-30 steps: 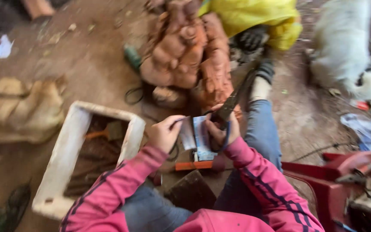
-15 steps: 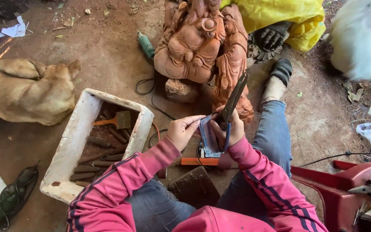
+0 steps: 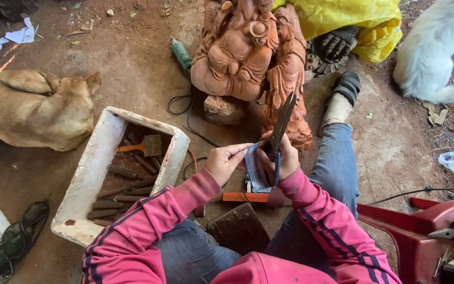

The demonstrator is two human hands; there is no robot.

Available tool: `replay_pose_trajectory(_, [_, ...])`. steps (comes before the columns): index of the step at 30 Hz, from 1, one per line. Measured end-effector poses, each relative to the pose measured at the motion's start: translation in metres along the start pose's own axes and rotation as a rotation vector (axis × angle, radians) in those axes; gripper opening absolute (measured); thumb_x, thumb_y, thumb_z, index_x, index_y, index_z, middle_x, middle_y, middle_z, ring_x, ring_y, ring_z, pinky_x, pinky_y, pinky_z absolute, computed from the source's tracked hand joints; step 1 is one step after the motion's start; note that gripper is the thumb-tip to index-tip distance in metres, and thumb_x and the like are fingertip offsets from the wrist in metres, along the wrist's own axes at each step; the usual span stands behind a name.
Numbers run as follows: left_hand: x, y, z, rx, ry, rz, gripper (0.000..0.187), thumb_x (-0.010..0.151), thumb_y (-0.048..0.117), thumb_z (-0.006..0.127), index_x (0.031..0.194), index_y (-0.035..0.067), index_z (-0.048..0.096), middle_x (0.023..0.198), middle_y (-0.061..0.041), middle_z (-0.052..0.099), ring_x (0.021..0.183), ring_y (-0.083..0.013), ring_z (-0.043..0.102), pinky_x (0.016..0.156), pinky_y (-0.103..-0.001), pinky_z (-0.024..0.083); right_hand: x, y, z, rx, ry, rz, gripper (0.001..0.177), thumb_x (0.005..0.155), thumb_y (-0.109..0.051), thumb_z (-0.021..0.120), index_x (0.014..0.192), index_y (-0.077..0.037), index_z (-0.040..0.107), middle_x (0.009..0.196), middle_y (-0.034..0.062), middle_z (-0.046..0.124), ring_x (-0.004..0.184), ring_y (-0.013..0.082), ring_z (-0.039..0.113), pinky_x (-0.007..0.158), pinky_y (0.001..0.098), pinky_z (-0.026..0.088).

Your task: The person is cutting small pieces of sandpaper with scissors in a woodworking environment.

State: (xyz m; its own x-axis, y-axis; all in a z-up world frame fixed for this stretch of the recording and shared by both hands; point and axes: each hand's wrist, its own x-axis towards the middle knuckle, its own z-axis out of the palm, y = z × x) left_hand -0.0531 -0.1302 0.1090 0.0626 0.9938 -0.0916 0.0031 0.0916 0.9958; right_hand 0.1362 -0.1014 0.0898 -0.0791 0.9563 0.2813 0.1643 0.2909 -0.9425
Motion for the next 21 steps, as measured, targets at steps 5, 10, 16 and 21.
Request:
replay_pose_trajectory(5, [0.001,-0.006,0.001,0.011,0.010,-0.029,0.025,0.100,0.010,0.064,0.121,0.005,0.076,0.096,-0.022,0.077,0.074,-0.0270,0.076,0.063,-0.037,0.066,-0.002,-0.003,0.003,-0.068,0.015,-0.038,0.039,0.074,-0.011,0.082,0.110,-0.017,0.068,0.083,0.0050,0.077,0.075,0.0265,0.075,0.070,0.0357,0.058])
replay_pose_trajectory(10, [0.002,-0.005,0.006,0.144,0.052,0.009,0.024,0.098,0.011,0.065,0.117,0.012,0.078,0.097,-0.019,0.078,0.071,-0.0274,0.076,0.058,-0.033,0.066,-0.005,0.005,-0.001,-0.151,-0.012,-0.035,0.043,0.076,-0.023,0.084,0.116,-0.021,0.069,0.086,0.0095,0.075,0.076,0.0338,0.073,0.068,0.0425,0.057])
replay_pose_trajectory(16, [-0.001,0.007,0.005,0.144,0.147,0.089,0.024,0.098,0.009,0.063,0.115,0.014,0.078,0.100,-0.019,0.077,0.075,-0.0278,0.076,0.057,-0.033,0.064,-0.006,0.025,0.003,-0.128,-0.087,0.066,0.054,0.075,-0.031,0.088,0.124,-0.023,0.067,0.095,0.0102,0.073,0.086,0.0328,0.072,0.078,0.0445,0.056])
replay_pose_trajectory(21, [0.002,0.005,0.008,0.002,0.130,0.052,0.028,0.092,0.003,0.072,0.118,0.012,0.076,0.100,-0.020,0.075,0.079,-0.0267,0.075,0.060,-0.030,0.066,-0.006,0.035,0.002,-0.029,-0.098,0.135,0.052,0.075,-0.023,0.087,0.122,-0.019,0.066,0.096,0.0091,0.072,0.086,0.0225,0.068,0.081,0.0391,0.054])
